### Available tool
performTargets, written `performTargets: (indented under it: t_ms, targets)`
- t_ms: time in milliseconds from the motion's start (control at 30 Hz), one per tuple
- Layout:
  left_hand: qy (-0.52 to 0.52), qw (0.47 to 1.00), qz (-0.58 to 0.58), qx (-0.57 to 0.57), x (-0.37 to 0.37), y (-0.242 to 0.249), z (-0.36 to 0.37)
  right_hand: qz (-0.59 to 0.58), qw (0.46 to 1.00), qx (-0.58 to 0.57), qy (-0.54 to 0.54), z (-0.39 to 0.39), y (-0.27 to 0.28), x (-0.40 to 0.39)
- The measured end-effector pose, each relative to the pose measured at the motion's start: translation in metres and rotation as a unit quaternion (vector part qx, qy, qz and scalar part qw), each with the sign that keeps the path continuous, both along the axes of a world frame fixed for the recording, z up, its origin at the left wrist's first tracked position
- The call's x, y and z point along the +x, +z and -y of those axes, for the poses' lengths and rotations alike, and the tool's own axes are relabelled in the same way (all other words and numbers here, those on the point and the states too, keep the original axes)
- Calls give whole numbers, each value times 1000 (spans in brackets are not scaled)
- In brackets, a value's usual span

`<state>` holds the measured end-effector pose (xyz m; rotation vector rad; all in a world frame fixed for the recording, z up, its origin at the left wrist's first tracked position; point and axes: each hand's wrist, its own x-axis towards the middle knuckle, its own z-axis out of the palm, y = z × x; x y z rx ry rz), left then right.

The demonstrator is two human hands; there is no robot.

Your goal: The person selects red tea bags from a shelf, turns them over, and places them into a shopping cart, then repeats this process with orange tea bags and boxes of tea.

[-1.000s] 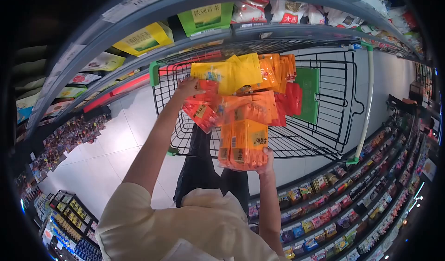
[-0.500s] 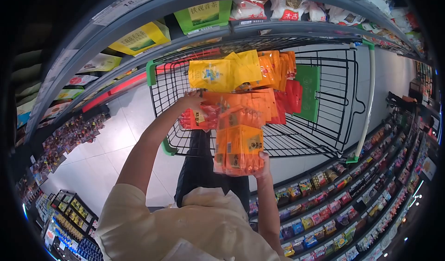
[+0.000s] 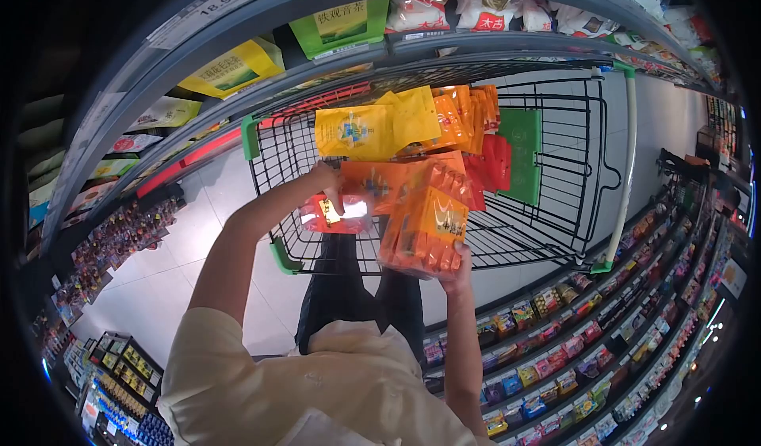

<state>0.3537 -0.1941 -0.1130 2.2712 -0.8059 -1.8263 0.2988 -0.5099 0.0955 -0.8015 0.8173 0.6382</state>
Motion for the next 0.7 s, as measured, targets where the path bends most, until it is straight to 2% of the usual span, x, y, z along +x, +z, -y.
performTargets:
  t_ms: [200, 367, 467, 567, 667, 700]
  targets:
    - [-40, 999, 4, -34, -9, -1, 5, 4, 1000, 0, -24, 7, -4, -6]
    - [-102, 982, 145, -67, -40, -8, 0, -8, 1000, 3, -25, 14, -11, -17]
    - [-87, 993, 70, -29, -23, 15, 9, -16, 1000, 2, -26, 12, -9, -16]
    - [-45, 981, 184, -51, -59, -12, 12, -21, 999, -1, -30, 13, -8, -16]
    - [-10, 988, 124, -92, -59, 3, 9, -18, 999, 18, -24, 16, -12, -19]
    - [-5, 984, 146, -102, -64, 4, 8, -20, 999, 18, -24, 15, -11, -18]
